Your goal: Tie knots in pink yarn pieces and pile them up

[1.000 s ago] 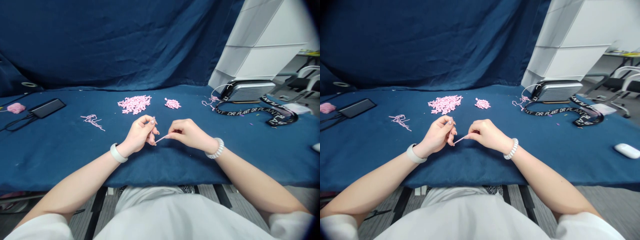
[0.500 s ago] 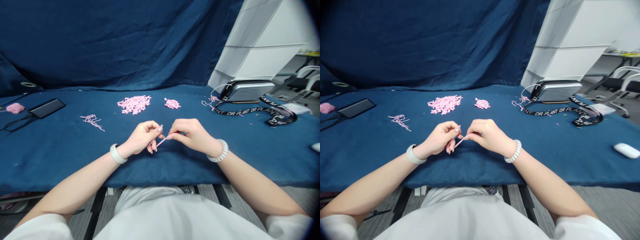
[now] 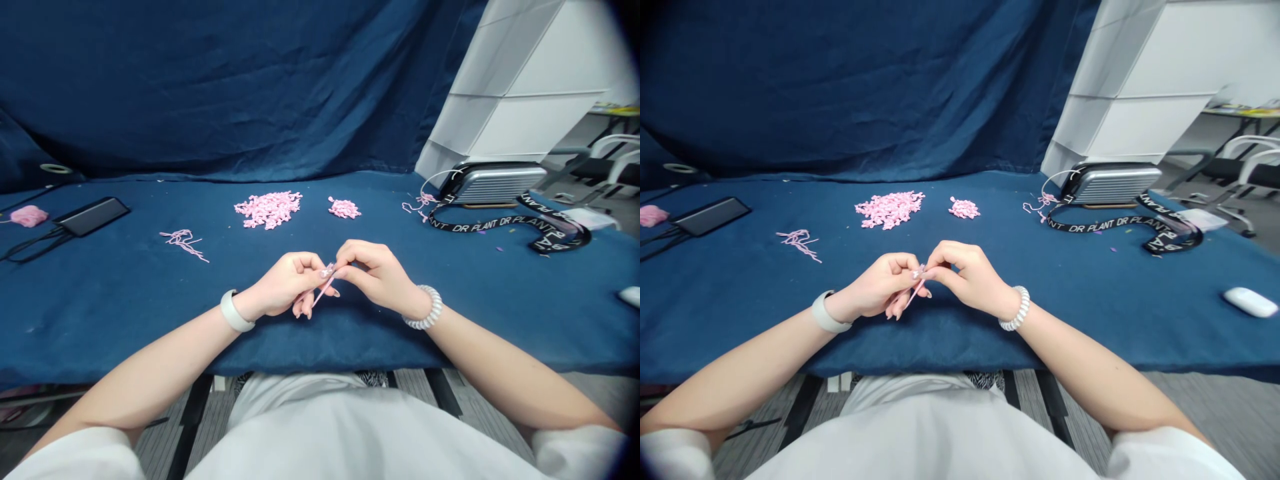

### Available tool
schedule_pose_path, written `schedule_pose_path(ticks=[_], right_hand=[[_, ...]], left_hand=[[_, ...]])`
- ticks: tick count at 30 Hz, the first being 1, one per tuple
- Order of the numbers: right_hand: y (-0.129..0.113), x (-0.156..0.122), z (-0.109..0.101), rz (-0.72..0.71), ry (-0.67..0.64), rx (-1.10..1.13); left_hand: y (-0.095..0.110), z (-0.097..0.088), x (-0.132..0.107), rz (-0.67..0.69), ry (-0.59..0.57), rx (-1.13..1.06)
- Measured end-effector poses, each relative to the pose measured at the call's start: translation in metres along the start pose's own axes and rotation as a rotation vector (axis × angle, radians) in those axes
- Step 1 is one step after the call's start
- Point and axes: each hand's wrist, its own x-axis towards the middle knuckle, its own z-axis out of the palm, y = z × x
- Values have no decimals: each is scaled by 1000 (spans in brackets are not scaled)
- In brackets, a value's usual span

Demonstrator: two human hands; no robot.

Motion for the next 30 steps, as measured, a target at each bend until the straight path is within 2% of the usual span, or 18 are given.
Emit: schedule_pose_path(ticks=[8,19,24,30], right_hand=[[0,-2,6,-170,158,20],[-4,-3,7,-235,151,48],[-2,-4,10,-187,162,17],[0,-4,9,-208,71,-53]], left_hand=[[0,1,-4,23,-95,-30],[1,0,-6,-35,-152,-38],[0,0,-6,-37,-172,-42],[0,-2,-6,-46,-214,-45]])
